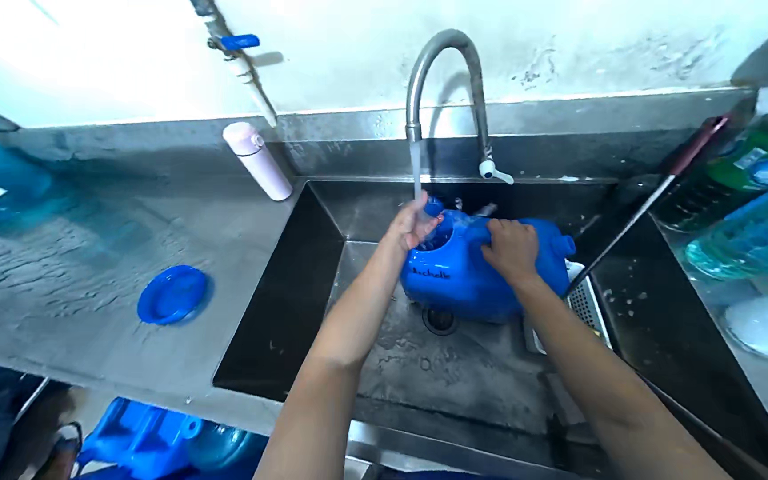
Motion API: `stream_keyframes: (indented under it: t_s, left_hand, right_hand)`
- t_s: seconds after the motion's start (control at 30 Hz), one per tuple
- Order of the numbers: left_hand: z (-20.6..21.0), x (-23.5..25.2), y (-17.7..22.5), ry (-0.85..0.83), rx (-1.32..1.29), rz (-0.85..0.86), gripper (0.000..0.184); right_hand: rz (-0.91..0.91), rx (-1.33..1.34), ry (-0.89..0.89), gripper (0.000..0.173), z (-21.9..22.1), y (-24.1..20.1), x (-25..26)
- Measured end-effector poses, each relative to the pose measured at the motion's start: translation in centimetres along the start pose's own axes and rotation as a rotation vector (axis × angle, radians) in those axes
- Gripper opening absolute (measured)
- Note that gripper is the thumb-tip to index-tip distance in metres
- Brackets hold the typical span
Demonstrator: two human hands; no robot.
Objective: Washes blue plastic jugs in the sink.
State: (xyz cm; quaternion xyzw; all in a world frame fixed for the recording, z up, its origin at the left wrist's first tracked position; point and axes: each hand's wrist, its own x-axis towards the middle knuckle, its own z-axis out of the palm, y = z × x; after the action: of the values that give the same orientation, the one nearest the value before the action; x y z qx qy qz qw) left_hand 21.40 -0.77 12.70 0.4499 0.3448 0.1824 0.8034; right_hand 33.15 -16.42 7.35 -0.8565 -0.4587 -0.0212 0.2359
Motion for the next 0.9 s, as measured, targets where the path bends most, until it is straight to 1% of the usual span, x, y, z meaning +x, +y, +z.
stream_keyframes:
  t_s: [0.03, 0.07, 0.1, 0.13, 0.17, 0.2, 0.23, 0.3, 0.37, 0.43, 0.47, 0.5, 0.53, 0.57, 0.6, 0.63, 0.67, 0.7, 0.73, 0.77, 0.8, 0.87, 0.9]
  left_hand:
    - [0.6, 0.2, 0.0, 0.030, 0.011, -0.017, 0.033]
    - [0.8, 0.0, 0.2, 0.014, 0.050, 0.005, 0.032]
    - [0.5, -0.5, 0.7, -0.038, 0.132, 0.074, 0.031]
    - [-0.3, -1.4, 1.4, -0.067, 0.294, 0.166, 0.030]
    - [-1.6, -2.4, 2.2, -0.062, 0.515, 0.265, 0.033]
    - [-3.7, -3.5, 3.0, -0.035, 0.733, 0.362, 0.035]
    - [-6.3, -4.9, 3.8, 0.025, 0.907, 0.428, 0.036]
    - [-12.9, -7.9, 5.3, 0.231, 1.158, 0.464, 0.038]
    - [-21.3, -11.0, 6.6, 0.468, 1.334, 0.448, 0.039]
    - [-30.2, -14.3, 7.1, 0.651, 1.477, 0.446, 0.037]
    - [-34.4, -15.8, 7.1, 0.714, 1.525, 0.423, 0.036]
    - [-38.1, -17.0, 7.1, 0.758, 1.555, 0.366, 0.036]
    - [-41.0, -18.2, 7.1, 0.790, 1.565, 0.291, 0.036]
    - [-42.9, -19.3, 6.8, 0.820, 1.563, 0.224, 0.040]
    - [-43.5, -20.1, 6.5, 0.843, 1.543, 0.210, 0.046]
    - [-42.5, -20.4, 6.4, 0.859, 1.536, 0.233, 0.051]
    - [-40.4, -20.0, 6.4, 0.844, 1.531, 0.278, 0.054]
    - [-37.3, -19.0, 6.2, 0.781, 1.513, 0.327, 0.055]
    - [-33.3, -17.5, 5.8, 0.666, 1.465, 0.355, 0.055]
    - [-28.7, -15.6, 5.3, 0.519, 1.377, 0.391, 0.054]
    - [-24.4, -13.0, 4.6, 0.352, 1.255, 0.444, 0.052]
    - [-16.9, -6.6, 2.9, 0.013, 0.987, 0.470, 0.053]
    - [-13.8, -3.3, 2.1, -0.125, 0.858, 0.458, 0.054]
  right_hand:
    - [0.011, -0.005, -0.033, 0.028, -0.3, 0.0, 0.0]
    - [0.017, -0.002, -0.076, 0.031, -0.7, 0.1, 0.1]
    - [0.026, 0.019, -0.142, 0.037, -1.4, 0.0, 0.4]
    - [0.036, 0.060, -0.227, 0.046, -2.3, 0.0, 0.8]
    - [0.038, 0.130, -0.280, 0.051, -3.1, -0.1, 1.1]
    - [0.029, 0.226, -0.281, 0.049, -3.7, -0.4, 1.6]
    - [0.013, 0.323, -0.240, 0.043, -4.0, -1.3, 2.1]
    - [0.036, 0.543, -0.163, 0.031, -3.6, -5.0, 3.4]
    - [0.178, 0.835, -0.212, 0.025, -0.9, -9.4, 5.8]
    - [0.408, 1.140, -0.285, 0.026, 1.5, -12.9, 7.7]
    - [0.485, 1.252, -0.328, 0.035, 1.7, -13.9, 8.2]
    - [0.461, 1.283, -0.393, 0.044, 1.0, -14.2, 8.4]
    - [0.325, 1.222, -0.466, 0.048, -0.3, -13.8, 8.4]
    - [0.132, 1.072, -0.519, 0.043, -1.8, -12.5, 8.2]
    - [-0.024, 0.851, -0.517, 0.034, -3.4, -10.5, 7.7]
    - [-0.120, 0.593, -0.500, 0.042, -4.6, -7.7, 7.1]
    - [-0.119, 0.354, -0.498, 0.057, -5.0, -4.9, 6.3]
    - [-0.025, 0.166, -0.487, 0.061, -4.6, -2.8, 5.0]
    - [0.069, -0.010, -0.450, 0.059, -3.9, -1.9, 3.8]
    - [0.151, -0.140, -0.463, 0.060, -3.3, -2.5, 2.8]
    - [0.196, -0.190, -0.488, 0.061, -3.0, -4.1, 2.1]
    - [0.206, -0.189, -0.526, 0.061, -2.8, -7.7, 0.8]
    - [0.210, -0.161, -0.531, 0.061, -2.7, -8.6, 0.2]
